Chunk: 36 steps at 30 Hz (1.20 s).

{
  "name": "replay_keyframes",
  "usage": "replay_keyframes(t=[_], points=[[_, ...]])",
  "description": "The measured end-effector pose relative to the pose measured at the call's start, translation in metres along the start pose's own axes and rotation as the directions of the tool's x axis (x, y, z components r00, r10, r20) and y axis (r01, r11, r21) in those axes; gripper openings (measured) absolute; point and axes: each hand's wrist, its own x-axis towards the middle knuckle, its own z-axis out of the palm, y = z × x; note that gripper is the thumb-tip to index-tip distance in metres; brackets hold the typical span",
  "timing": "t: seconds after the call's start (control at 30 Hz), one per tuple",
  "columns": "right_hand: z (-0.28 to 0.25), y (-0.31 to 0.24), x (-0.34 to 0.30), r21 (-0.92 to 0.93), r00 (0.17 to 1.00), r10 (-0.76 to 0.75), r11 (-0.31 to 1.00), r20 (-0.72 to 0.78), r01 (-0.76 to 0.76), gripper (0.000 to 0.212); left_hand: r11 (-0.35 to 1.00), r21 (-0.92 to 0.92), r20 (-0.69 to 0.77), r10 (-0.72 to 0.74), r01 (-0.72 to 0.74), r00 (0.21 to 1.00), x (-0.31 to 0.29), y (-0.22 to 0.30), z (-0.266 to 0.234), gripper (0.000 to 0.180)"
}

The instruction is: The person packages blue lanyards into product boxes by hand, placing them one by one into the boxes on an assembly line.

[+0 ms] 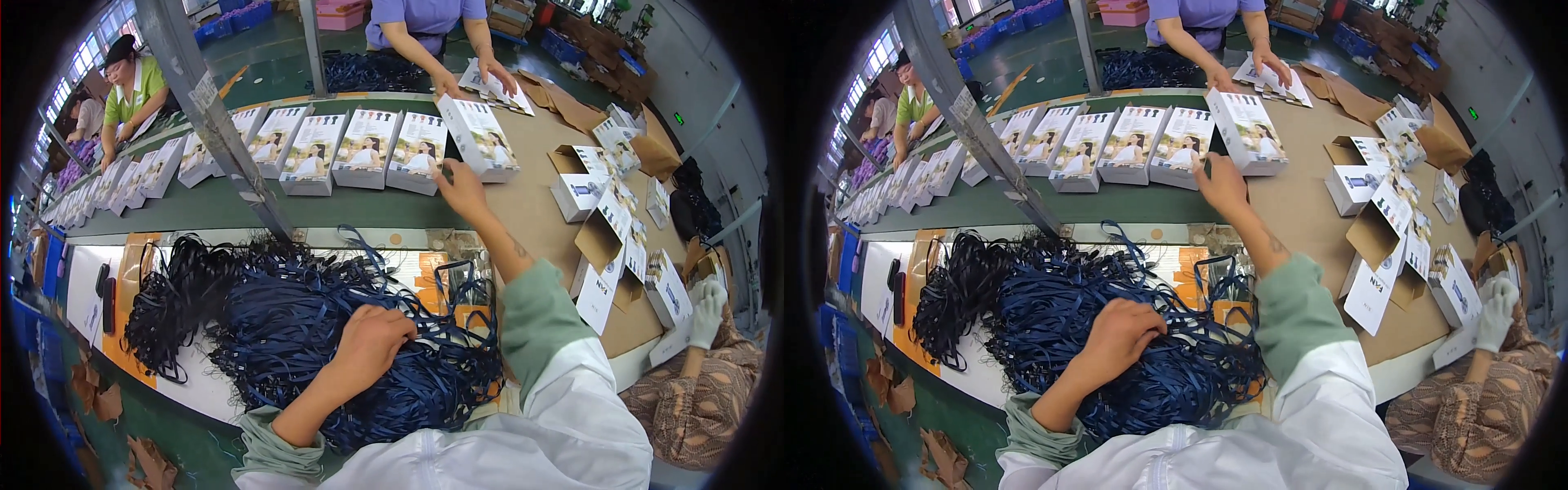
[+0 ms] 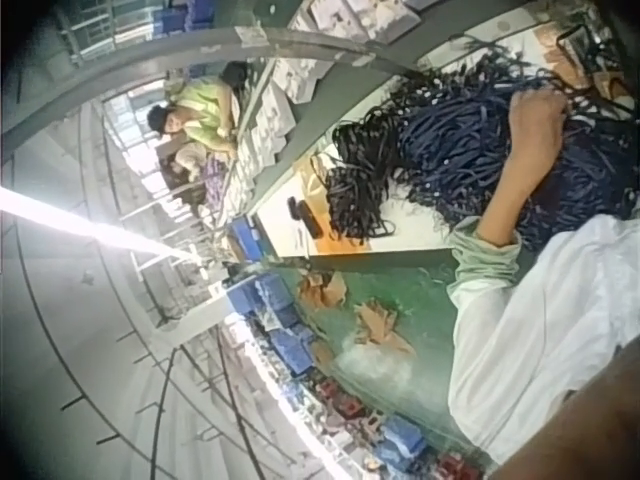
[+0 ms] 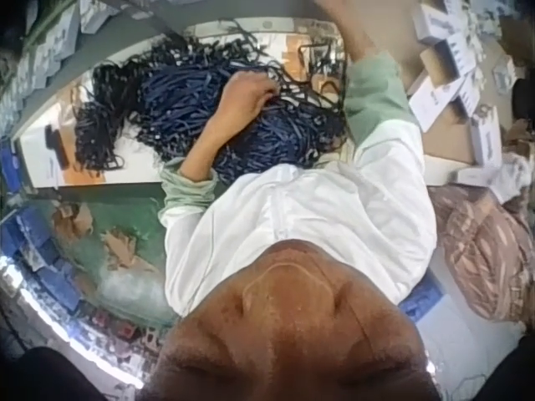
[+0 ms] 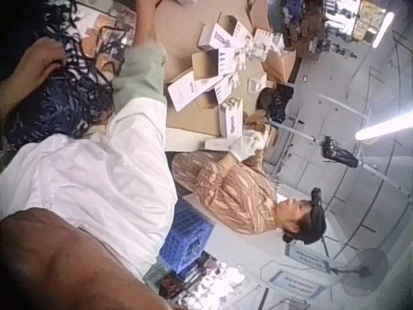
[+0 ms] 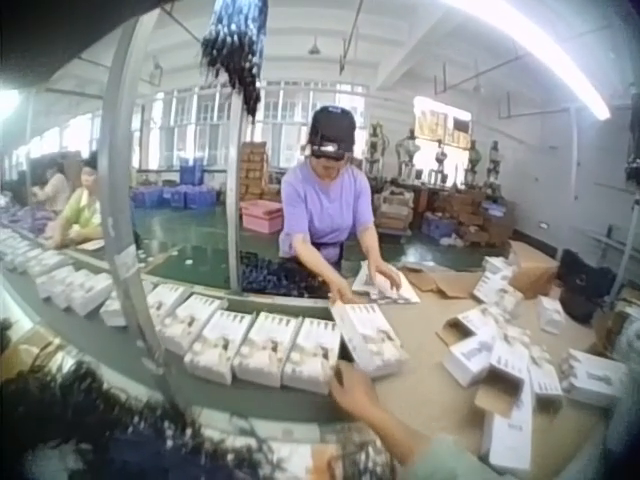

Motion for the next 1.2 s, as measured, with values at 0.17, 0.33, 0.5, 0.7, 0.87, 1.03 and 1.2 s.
replay_keyframes(t=[0.17, 0.33, 0.5, 0.7, 0.87, 1.03, 1.2], points=[[-0.066, -0.097, -0.104, 0.873, 0.751, -0.537, 0.476, 0.386, -0.108, 0.057, 0.971, -0.201, -0.192, 0.093, -0.132, 0.977, 0.022, 0.045, -0.062, 0.009], [-0.13, -0.141, -0.151, 0.844, 0.39, -0.785, 0.294, 0.481, -0.449, 0.046, 0.659, -0.488, -0.641, 0.175, -0.572, 0.748, 0.035, 0.061, -0.135, 0.016], [-0.191, -0.122, -0.152, 0.956, 0.814, -0.531, 0.276, 0.237, -0.098, 0.021, 0.669, -0.399, -0.835, 0.017, -0.627, 0.55, 0.018, 0.052, -0.162, 0.025], [-0.275, -0.118, -0.146, 0.83, 0.863, -0.477, 0.406, -0.164, 0.382, 0.031, 0.749, -0.646, -0.308, -0.083, -0.144, 0.948, 0.053, 0.048, -0.041, 0.035], [-0.288, -0.122, -0.143, 0.885, 0.817, -0.559, 0.298, -0.142, 0.358, 0.03, 0.733, -0.665, -0.025, 0.174, -0.146, 0.984, 0.105, 0.101, 0.037, 0.059], [-0.334, -0.09, -0.148, 0.993, 0.796, -0.604, 0.111, 0.04, 0.034, 0.03, 0.798, -0.529, 0.268, 0.481, -0.29, 0.835, 0.126, 0.141, 0.036, 0.037], [-0.331, -0.082, -0.16, 0.962, 0.858, -0.513, 0.234, 0.0, 0.14, 0.034, 0.448, -0.847, -0.098, 0.395, -0.285, 0.913, 0.142, 0.148, 0.004, 0.024]])
